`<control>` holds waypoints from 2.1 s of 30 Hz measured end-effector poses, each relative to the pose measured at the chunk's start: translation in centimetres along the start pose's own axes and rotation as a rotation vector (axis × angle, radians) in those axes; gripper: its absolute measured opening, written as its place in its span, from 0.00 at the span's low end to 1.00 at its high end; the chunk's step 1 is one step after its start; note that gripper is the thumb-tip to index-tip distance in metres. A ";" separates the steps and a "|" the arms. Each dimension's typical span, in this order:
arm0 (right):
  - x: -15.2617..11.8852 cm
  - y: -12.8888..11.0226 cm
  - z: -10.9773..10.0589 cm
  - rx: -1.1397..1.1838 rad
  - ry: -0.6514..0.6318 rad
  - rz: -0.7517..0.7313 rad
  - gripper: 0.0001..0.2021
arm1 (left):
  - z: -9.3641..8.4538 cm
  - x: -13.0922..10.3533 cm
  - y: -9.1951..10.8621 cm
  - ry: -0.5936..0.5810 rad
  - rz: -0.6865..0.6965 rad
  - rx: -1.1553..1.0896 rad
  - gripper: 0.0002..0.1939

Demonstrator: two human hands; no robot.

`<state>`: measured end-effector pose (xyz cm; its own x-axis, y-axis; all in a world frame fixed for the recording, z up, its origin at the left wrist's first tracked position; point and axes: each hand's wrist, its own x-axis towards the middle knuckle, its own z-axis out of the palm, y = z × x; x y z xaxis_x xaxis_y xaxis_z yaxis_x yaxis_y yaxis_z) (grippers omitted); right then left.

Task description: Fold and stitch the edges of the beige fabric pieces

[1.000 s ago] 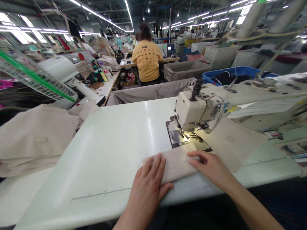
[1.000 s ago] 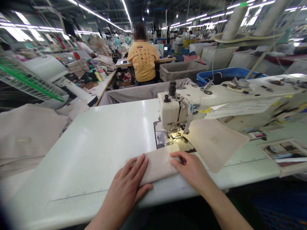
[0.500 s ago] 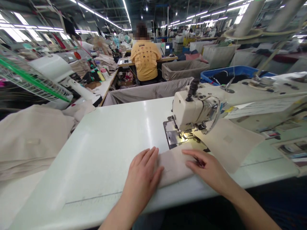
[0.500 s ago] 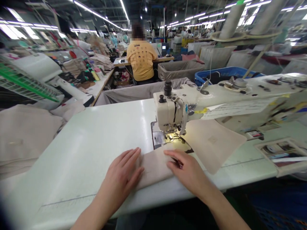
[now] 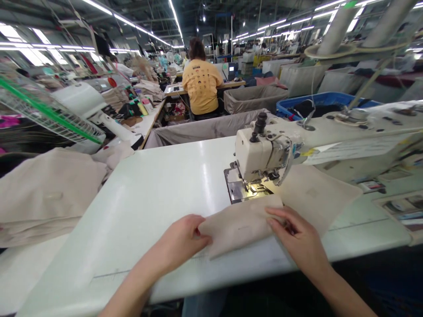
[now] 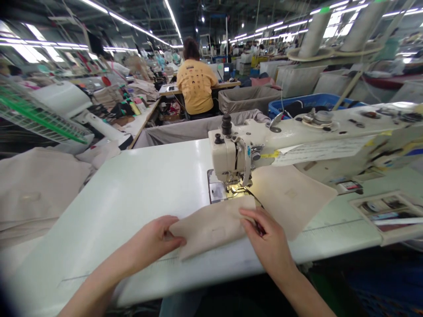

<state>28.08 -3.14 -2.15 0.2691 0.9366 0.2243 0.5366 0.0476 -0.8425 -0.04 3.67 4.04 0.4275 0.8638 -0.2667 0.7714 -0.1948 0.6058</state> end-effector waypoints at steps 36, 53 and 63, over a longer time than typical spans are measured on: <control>-1.7 -0.9 0.1 0.005 -0.224 0.157 0.12 | 4.7 -3.6 0.2 0.360 -0.345 -0.472 0.18; -1.5 -1.1 -0.5 0.005 -0.223 0.182 0.10 | 5.0 -3.4 0.0 0.299 -0.369 -0.431 0.19; -2.0 -1.2 -0.7 -0.046 -0.209 0.152 0.09 | 5.5 -3.2 -1.0 0.408 -0.270 -0.129 0.22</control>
<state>27.49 -5.35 -1.24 0.1807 0.9835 -0.0131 0.5397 -0.1102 -0.8346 0.39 -1.42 0.13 -0.0181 0.9916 -0.1279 0.7535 0.0976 0.6502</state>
